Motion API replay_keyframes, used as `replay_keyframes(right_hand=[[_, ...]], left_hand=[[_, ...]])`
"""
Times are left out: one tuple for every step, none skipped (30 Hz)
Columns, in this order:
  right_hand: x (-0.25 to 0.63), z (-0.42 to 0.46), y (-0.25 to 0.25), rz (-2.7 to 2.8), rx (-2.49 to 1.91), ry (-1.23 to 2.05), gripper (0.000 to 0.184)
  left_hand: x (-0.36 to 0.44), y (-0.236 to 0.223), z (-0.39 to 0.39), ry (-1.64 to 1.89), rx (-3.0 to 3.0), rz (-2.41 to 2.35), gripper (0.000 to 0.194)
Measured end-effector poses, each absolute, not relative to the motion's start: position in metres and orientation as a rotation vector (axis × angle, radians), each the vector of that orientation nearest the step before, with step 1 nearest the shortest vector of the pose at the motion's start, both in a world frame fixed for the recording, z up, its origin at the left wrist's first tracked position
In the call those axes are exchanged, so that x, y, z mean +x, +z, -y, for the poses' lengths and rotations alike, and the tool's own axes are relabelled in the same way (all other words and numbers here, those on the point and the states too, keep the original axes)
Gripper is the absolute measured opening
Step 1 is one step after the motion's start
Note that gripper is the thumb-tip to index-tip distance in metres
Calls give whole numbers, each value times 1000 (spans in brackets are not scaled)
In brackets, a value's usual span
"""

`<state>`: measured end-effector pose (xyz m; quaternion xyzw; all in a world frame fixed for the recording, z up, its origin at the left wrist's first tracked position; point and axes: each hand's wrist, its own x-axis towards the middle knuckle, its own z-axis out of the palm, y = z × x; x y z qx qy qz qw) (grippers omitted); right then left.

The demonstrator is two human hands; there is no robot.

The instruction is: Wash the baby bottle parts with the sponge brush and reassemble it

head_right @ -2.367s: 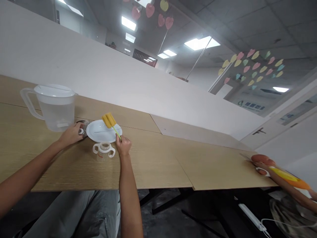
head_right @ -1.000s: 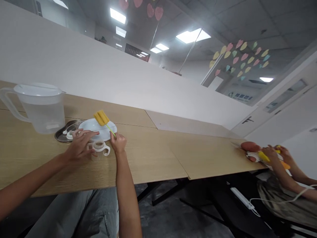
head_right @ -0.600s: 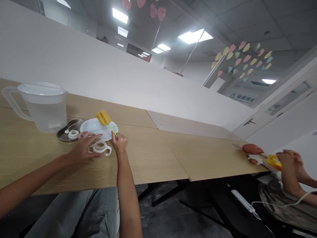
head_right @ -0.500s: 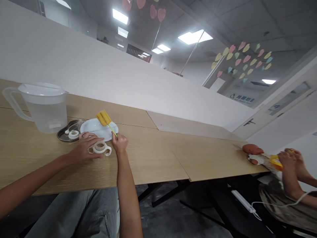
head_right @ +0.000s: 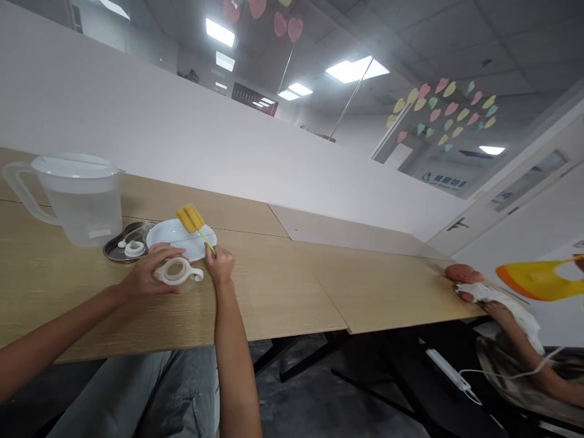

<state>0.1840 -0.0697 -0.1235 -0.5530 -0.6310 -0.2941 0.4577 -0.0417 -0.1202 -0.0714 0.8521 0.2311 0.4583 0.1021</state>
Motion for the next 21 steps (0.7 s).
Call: replay_keyframes(right_hand=[[184, 70, -123, 1547, -1363, -714, 52], [183, 70, -123, 1542, -1364, -697, 52], [183, 71, -122, 1538, -1364, -671, 51], [182, 72, -120, 1532, -1364, -633, 49], [182, 74, -119, 1524, -1365, -587, 45], [182, 76, -117, 1512, -1364, -538, 42], [182, 79, -116, 1498, -1357, -495, 40], [181, 81, -115, 1491, -1339, -465, 38], [181, 84, -114, 1494, -1309, -453, 37], [180, 86, -113, 1507, -1267, -463, 35], [179, 87, -112, 1531, -1210, -494, 34], [178, 89, -112, 1563, -1146, -538, 32], [176, 89, -111, 1609, -1079, -588, 30], [173, 90, -111, 1667, -1013, -640, 28], [170, 90, -110, 1734, -949, -691, 26], [168, 90, -109, 1804, -891, -739, 25], [165, 90, -108, 1865, -846, -780, 24], [162, 90, -106, 1908, -821, -816, 23], [160, 91, -105, 1930, -813, -848, 23], [159, 91, -104, 1936, -822, -871, 23], [158, 91, -103, 1936, -833, -884, 23]], left_hand=[[-44, -67, 120, 1435, 2461, -690, 74], [-46, -63, 119, 1524, 2397, -710, 70], [-49, -59, 118, 1621, 2322, -748, 65], [-51, -55, 116, 1722, 2235, -807, 61], [-54, -53, 113, 1817, 2141, -881, 59], [-57, -51, 110, 1903, 2050, -961, 58], [-59, -50, 106, 1963, 1983, -1041, 58], [-62, -49, 103, 1996, 1949, -1118, 58], [-65, -49, 100, 2007, 1944, -1187, 57], [-68, -48, 97, 2006, 1960, -1248, 56], [-70, -48, 95, 2000, 1993, -1303, 55], [-73, -48, 93, 1993, 2035, -1352, 54], [-75, -48, 91, 1997, 2077, -1392, 53], [-77, -48, 90, 2008, 2116, -1424, 52], [-80, -48, 89, 2014, 2162, -1446, 51], [-82, -49, 87, 2023, 2200, -1463, 50], [-85, -49, 86, 2027, 2231, -1478, 48], [-88, -50, 85, 2027, 2257, -1493, 46], [-91, -50, 83, 2025, 2287, -1508, 45], [-94, -51, 82, 2020, 2330, -1520, 43], [-97, -51, 81, 2014, 2386, -1525, 42]])
